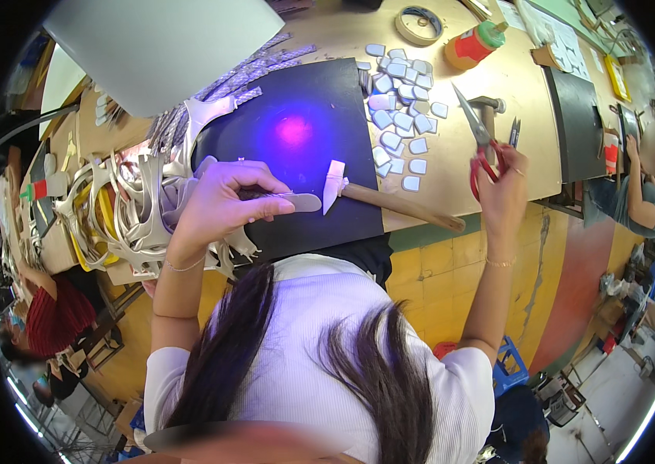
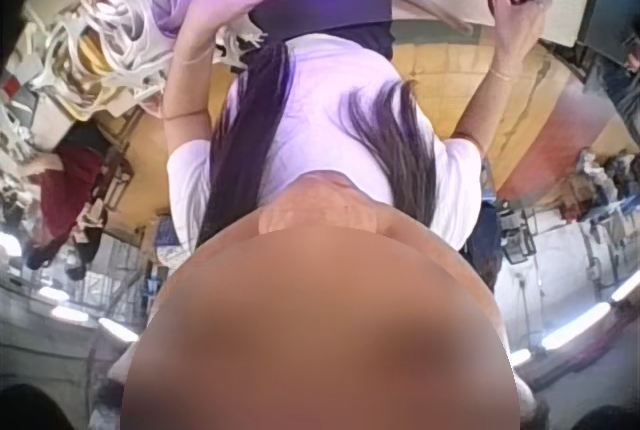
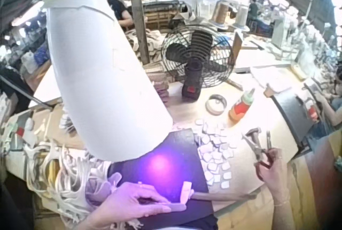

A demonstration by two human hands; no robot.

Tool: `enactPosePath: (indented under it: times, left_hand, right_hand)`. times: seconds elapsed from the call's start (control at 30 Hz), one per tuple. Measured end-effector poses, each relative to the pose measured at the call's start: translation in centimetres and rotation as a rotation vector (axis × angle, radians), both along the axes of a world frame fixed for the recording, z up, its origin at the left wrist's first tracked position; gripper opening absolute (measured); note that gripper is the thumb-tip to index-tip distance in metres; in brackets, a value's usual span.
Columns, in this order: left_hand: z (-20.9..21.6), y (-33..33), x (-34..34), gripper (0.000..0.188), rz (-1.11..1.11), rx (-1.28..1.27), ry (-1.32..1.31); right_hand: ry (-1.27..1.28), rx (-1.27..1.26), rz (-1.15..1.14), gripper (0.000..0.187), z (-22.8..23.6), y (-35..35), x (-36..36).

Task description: The person assembles small white plastic pieces onto a larger white plastic frame. She applies glue to the frame, places the pieces, and uses a hammer to secure them. She also uses scissors to trim excess material from the pieces.

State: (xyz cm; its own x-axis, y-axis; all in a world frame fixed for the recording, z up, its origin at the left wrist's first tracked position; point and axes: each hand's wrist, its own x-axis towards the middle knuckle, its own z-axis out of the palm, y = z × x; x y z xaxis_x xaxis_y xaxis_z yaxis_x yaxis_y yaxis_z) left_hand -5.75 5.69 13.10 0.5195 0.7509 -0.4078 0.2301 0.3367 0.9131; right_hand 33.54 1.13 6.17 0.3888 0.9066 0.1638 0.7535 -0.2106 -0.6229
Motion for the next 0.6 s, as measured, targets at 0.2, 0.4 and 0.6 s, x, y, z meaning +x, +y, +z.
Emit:
enactPosePath:
  times: [0.2,0.4,0.6]
  left_hand:
    - [0.5,-0.3,-0.6,0.016,-0.178,0.232,0.025]
    - [0.6,-1.2,-0.4,0.037,-0.035,0.073,-0.11]
    - [1.6,-0.6,-0.7,0.052,-0.19,-0.073,-0.047]
  right_hand:
    - [0.427,-0.367,0.529,0.074,5.5,-4.7,-4.4]
    - [0.945,-0.924,0.726,0.067,5.0,-4.6,-7.9]
    - [0.9,-0.962,0.875,0.072,5.4,-3.4,-8.1]
